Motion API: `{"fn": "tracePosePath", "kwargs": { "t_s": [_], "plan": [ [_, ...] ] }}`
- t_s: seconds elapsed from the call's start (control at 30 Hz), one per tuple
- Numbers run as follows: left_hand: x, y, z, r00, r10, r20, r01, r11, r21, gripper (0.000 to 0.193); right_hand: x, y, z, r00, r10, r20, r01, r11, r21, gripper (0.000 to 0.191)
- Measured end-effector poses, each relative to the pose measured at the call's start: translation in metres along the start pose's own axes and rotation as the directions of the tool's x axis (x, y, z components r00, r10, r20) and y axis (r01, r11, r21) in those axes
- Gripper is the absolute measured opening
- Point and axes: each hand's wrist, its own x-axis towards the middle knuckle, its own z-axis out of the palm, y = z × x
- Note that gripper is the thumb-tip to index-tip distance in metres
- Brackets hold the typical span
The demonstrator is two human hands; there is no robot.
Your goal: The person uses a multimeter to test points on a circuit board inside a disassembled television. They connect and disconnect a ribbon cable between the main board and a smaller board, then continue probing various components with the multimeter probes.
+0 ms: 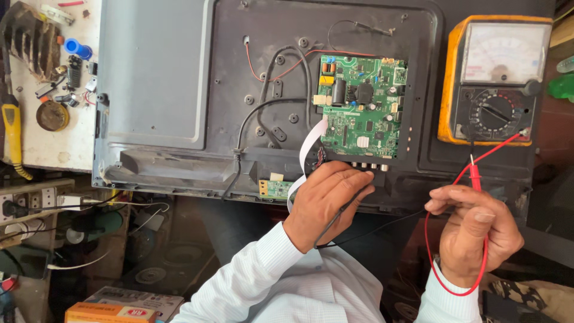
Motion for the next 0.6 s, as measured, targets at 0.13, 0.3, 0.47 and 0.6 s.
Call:
{"fn": "tracePosePath", "kwargs": {
  "t_s": [0.13,0.3,0.47,0.6],
  "plan": [
    [-0.001,-0.005,0.002,0.998,0.065,0.0,-0.065,0.997,0.033,0.033,0.008,-0.006,0.013,1.0,0.001,0.024,-0.001,1.0,0.028,0.051],
    [-0.003,-0.008,0.002,0.997,0.076,-0.028,-0.075,0.997,0.011,0.034,0.014,-0.01,0.028,0.999,-0.013,0.043,0.01,0.998,0.057,0.044],
    [-0.001,-0.006,0.004,0.997,0.03,-0.074,-0.032,0.999,-0.023,0.031,0.021,0.005,0.03,0.999,-0.013,0.046,0.008,0.996,0.09,0.028],
    [0.001,0.0,0.005,0.994,-0.039,-0.102,0.033,0.997,-0.066,0.027,0.028,0.015,0.033,0.999,-0.024,0.024,0.02,0.986,0.163,0.027]
  ]
}}
